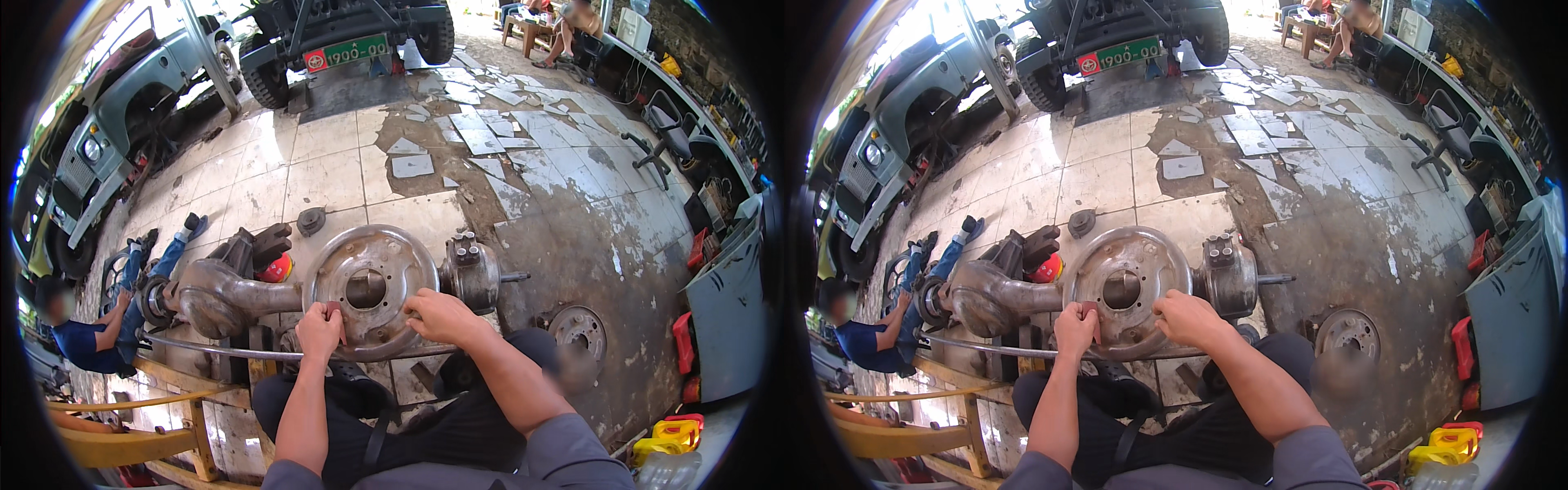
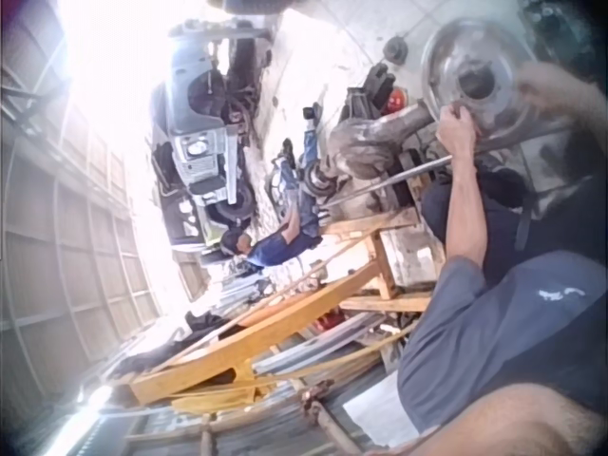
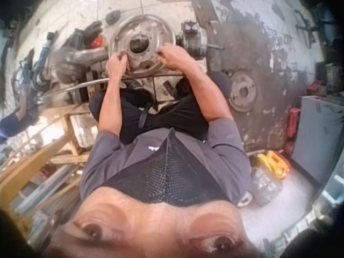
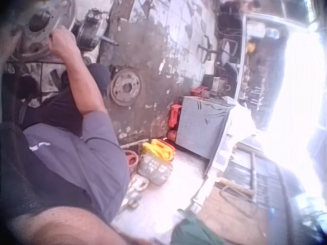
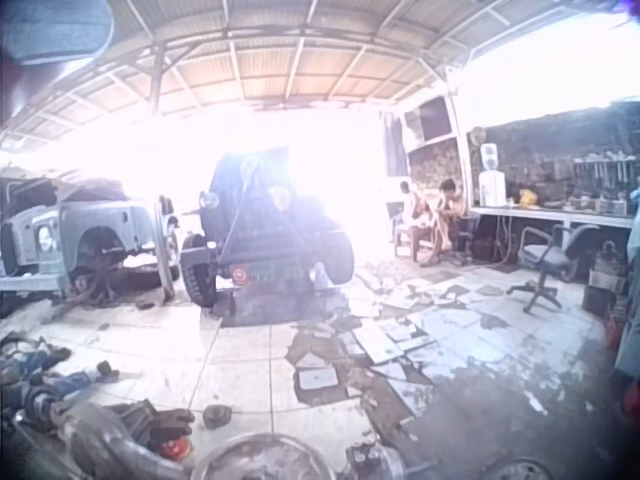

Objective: The person scrubs the surface of a brake drum with a sanding block, then uses a metal file to scrape the inner rim. They continue sanding the drum and later sand a separate brake shoe component.

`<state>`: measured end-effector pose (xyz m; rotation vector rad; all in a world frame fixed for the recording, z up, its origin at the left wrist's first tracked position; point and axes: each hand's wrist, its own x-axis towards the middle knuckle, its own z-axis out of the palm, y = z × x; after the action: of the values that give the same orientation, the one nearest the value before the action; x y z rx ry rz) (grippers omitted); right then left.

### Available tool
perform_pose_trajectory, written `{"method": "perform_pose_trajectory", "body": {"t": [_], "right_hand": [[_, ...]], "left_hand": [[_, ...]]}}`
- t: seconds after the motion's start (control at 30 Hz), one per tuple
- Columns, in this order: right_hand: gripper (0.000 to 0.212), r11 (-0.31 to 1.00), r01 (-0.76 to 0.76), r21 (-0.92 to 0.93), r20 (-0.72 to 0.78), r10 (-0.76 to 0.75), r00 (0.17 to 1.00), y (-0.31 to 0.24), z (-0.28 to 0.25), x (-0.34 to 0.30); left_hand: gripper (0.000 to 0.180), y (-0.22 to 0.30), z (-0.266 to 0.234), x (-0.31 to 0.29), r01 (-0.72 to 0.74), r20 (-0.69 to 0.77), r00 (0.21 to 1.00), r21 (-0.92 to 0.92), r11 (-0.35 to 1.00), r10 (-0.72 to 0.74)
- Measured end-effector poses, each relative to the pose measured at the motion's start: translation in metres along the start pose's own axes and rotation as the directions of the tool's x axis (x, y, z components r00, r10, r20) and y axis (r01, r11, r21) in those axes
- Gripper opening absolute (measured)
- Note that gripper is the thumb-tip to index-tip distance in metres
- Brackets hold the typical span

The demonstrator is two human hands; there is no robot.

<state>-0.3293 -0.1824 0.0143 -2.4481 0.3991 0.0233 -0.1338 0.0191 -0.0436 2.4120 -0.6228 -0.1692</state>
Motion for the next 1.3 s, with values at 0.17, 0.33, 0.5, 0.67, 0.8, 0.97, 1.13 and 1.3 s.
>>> {"method": "perform_pose_trajectory", "body": {"t": [0.17,0.33,0.5,0.67,0.8,0.97,1.13,1.3], "right_hand": [[0.027,1.000,-0.028,-0.006,0.009,0.028,1.000,-0.002,-0.002,-0.001],[0.027,1.000,-0.011,-0.001,-0.006,0.011,1.000,-0.002,-0.002,-0.001],[0.027,1.000,-0.003,-0.006,-0.012,0.003,1.000,-0.001,-0.003,-0.001],[0.028,1.000,-0.026,-0.006,0.007,0.026,1.000,-0.003,-0.005,-0.003],[0.028,1.000,0.002,0.005,-0.009,-0.001,1.000,-0.003,-0.002,-0.003],[0.027,0.999,-0.034,-0.008,0.009,0.034,0.999,-0.003,-0.004,-0.004],[0.027,1.000,-0.019,0.005,0.008,0.019,1.000,-0.004,-0.003,-0.002],[0.028,1.000,-0.005,-0.005,0.006,0.005,1.000,-0.001,-0.002,-0.002]], "left_hand": [[0.028,-0.001,-0.002,-0.006,-0.039,0.006,0.999,0.020,0.999,0.039],[0.028,-0.001,0.001,0.001,-0.034,-0.009,0.999,0.010,0.999,0.034],[0.027,-0.003,0.001,0.003,-0.046,-0.011,0.999,0.021,0.999,0.047],[0.026,-0.006,-0.001,-0.001,-0.081,0.025,0.996,0.028,0.996,0.080],[0.023,-0.008,-0.001,0.004,-0.151,0.050,0.987,0.021,0.988,0.150],[0.019,0.004,-0.012,0.001,-0.144,0.143,0.980,0.023,0.989,0.140],[0.018,-0.005,-0.007,0.001,-0.215,0.109,0.973,0.087,0.973,0.205],[0.017,0.000,-0.007,0.006,-0.310,0.102,0.949,0.150,0.939,0.297]]}}
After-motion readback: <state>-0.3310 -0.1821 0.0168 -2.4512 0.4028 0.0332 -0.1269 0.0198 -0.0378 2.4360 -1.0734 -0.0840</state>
